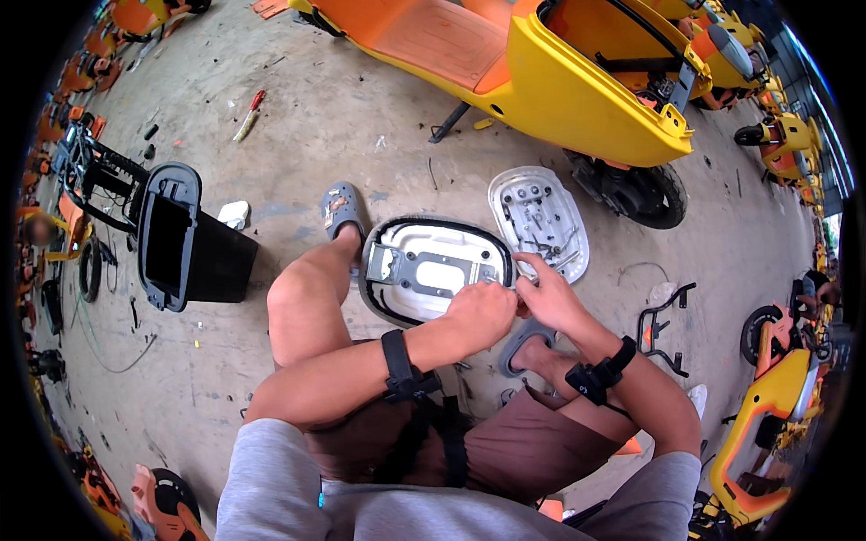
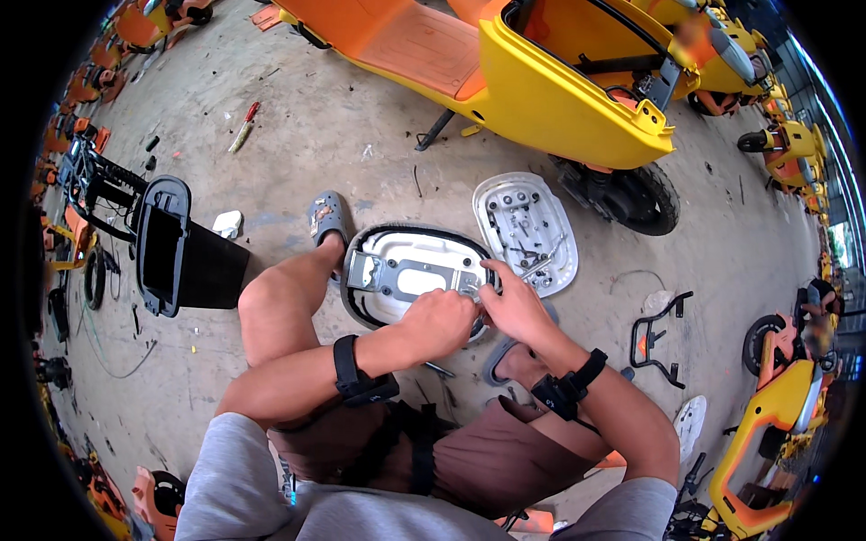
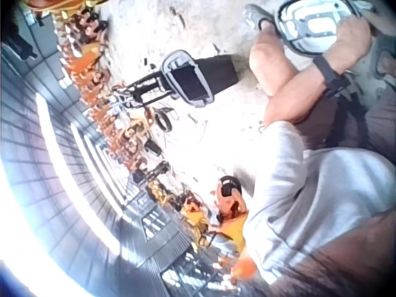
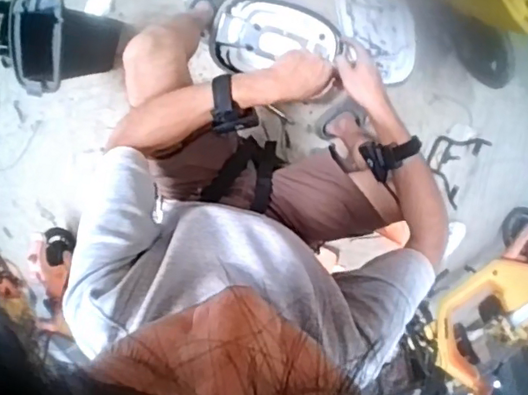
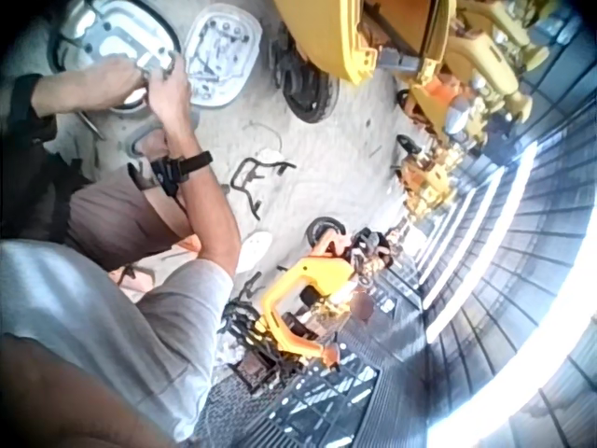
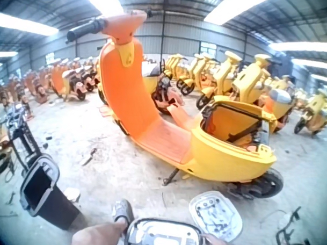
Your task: The person is using a screwdriver to remove or tighten screws on a metal and plastic scooter component while sitting on the floor.
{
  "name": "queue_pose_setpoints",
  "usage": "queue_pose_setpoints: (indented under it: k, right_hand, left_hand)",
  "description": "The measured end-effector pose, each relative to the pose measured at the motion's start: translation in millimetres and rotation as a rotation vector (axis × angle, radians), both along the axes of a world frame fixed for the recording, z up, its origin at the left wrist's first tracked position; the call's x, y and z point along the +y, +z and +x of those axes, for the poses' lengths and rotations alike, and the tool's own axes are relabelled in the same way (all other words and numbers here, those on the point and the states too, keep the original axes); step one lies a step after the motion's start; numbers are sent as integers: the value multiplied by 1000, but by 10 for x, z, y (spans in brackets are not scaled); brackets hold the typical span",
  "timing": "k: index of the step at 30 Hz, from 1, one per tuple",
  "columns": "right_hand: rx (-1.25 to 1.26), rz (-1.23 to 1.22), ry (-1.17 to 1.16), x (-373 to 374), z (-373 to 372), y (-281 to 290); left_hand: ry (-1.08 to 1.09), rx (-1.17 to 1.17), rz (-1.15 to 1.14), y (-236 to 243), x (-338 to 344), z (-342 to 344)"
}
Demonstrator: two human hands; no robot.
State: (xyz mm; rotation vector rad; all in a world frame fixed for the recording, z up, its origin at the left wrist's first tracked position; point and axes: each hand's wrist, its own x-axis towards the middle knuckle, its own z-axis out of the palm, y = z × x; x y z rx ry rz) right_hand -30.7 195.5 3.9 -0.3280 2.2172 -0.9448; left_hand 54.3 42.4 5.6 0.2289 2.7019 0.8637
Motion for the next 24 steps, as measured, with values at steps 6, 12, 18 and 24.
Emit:
queue_pose_setpoints:
  k: [6, 12, 18, 24]
  right_hand:
    - [-31, 4, 3, -5, -3, 80]
    - [-10, 46, 106, 23, -133, 23]
    - [325, 296, 166, -94, -68, 14]
    - [325, 11, -21, -92, -5, -247]
  left_hand:
    - [17, 27, 12, -15, 32, 18]
    - [22, 160, 84, -372, 142, 45]
    - [1, 120, -27, -166, 42, 4]
    - [-14, 11, -42, 69, -89, 6]
